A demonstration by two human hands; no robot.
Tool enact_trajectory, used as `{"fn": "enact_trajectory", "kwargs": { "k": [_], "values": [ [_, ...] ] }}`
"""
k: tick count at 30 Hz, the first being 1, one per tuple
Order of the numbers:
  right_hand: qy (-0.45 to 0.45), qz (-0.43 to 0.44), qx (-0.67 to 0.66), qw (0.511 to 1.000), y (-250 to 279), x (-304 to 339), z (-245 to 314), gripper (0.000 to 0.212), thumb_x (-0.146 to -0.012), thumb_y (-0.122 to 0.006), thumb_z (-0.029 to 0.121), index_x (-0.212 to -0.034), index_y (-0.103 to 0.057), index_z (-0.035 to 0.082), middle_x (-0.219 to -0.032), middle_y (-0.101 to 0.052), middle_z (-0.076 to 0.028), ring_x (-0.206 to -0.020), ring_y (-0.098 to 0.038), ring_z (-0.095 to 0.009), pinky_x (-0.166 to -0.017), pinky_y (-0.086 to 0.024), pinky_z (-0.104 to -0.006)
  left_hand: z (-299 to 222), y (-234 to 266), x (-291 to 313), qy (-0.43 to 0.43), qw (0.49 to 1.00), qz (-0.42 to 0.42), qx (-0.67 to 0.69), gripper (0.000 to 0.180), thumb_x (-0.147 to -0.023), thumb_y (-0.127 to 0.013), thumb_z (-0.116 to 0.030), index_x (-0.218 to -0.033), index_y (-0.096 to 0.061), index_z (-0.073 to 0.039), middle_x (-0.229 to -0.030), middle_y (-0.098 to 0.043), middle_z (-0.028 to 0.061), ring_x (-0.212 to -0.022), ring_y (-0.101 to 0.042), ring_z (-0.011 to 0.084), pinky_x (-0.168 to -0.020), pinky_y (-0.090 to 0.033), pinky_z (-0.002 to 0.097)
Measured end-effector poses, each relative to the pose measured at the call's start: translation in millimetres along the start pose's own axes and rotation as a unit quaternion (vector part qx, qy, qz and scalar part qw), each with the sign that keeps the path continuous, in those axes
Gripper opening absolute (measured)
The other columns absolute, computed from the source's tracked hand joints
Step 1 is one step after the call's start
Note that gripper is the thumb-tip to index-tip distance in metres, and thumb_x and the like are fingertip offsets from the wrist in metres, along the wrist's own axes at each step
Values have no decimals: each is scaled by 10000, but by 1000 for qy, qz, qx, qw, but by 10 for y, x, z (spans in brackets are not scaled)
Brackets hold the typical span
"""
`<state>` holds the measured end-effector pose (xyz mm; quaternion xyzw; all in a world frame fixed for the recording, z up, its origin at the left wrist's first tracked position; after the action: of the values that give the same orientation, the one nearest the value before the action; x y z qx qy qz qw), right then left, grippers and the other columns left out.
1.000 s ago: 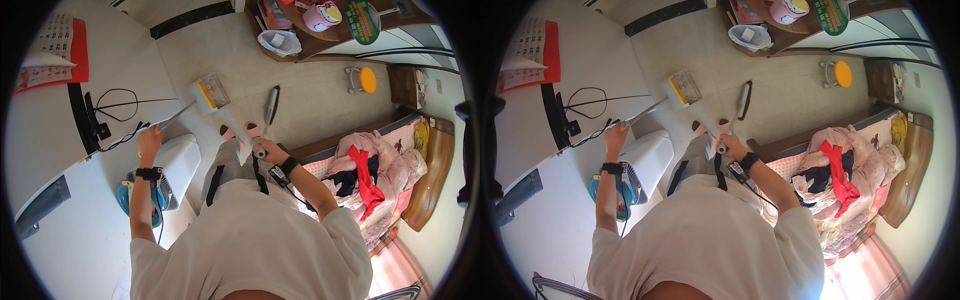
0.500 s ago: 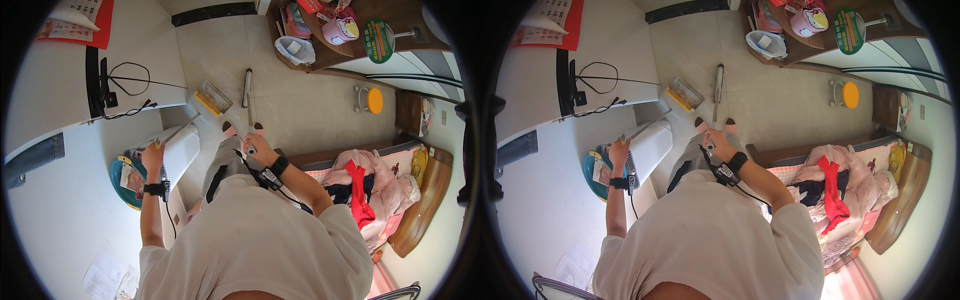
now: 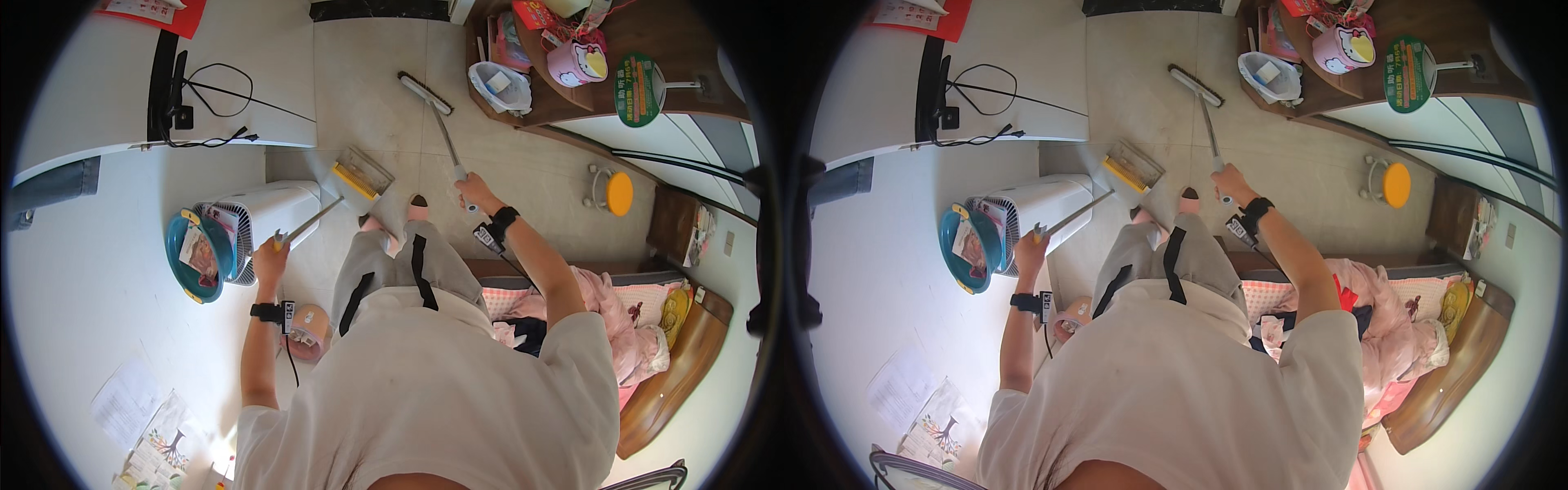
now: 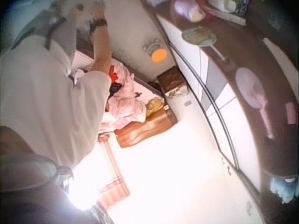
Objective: The person sweeps the floor with a broom and dustpan, moving debris into the dustpan and then into a trash bin. They also move a small stool and a bucket to clear the area before sweeping.
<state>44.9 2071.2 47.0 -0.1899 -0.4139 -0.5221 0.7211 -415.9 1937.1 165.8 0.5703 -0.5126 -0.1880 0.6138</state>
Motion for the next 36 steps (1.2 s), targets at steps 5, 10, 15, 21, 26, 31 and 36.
{"fn": "enact_trajectory", "kwargs": {
  "k": [5,10,15,21,26,31,36],
  "values": [
    [18,58,136,989,-46,-142,68,555,-866,-436,150,-1287,-199,-123,-757,-603,-224,-500,-590,-256,-460,-484,-357,-114,-368,137,-8,999,-8,-43,305,-761,-614,-351,-861,-626,-63,-768,-639,186,-737,-616,385,-654,-495,472],
    [1,107,126,986,-501,195,-320,480,-865,-421,148,-1249,-274,-100,-769,-593,-223,-510,-591,-273,-468,-482,-368,-30,-561,152,-25,999,-22,-17,289,-768,-627,-309,-860,-592,-37,-763,-634,191,-731,-615,385,-641,-499,475],
    [-69,171,92,978,-800,830,-577,309,-869,-432,146,-1120,-383,-29,-714,-562,-144,-467,-553,-207,-397,-439,-342,140,-637,156,-16,1000,6,8,291,-780,-618,-316,-861,-592,-38,-788,-634,202,-749,-615,388,-653,-498,477],
    [-106,187,2,977,-559,1593,-475,282,-869,-472,173,-1130,-417,80,-593,-476,-52,-419,-483,-131,-351,-409,-290,208,-728,193,-24,1000,3,20,313,-779,-621,-315,-849,-594,-11,-794,-632,209,-752,-614,389,-661,-497,473],
    [-63,117,31,991,-626,1850,-504,288,-863,-470,172,-1130,-426,74,-582,-487,-55,-398,-485,-140,-349,-410,-292,341,-732,319,-4,999,25,22,309,-783,-615,-331,-913,-586,-53,-832,-634,204,-787,-614,390,-683,-495,488],
    [33,69,106,991,-831,1265,-419,240,-852,-448,150,-1043,-456,5,-601,-519,-95,-411,-524,-194,-369,-424,-336,466,-698,524,-7,999,-21,33,308,-774,-632,-307,-854,-597,-12,-812,-629,206,-770,-605,397,-665,-494,475],
    [-1,113,78,990,-1190,910,-516,174,-843,-433,121,-945,-466,-16,-607,-514,-110,-429,-530,-209,-382,-423,-360,546,-669,645,-21,999,-30,36,304,-784,-621,-314,-921,-589,-44,-822,-626,212,-785,-603,405,-678,-487,494]
  ]
}}
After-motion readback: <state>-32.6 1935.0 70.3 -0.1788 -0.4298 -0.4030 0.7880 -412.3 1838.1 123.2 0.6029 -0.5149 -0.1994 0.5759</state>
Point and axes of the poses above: each hand's wrist, its own x-axis away from the middle knuckle, its own y-axis out of the back of the hand, z = x × y, the point moved 2 cm from there along -x, towards the middle knuckle
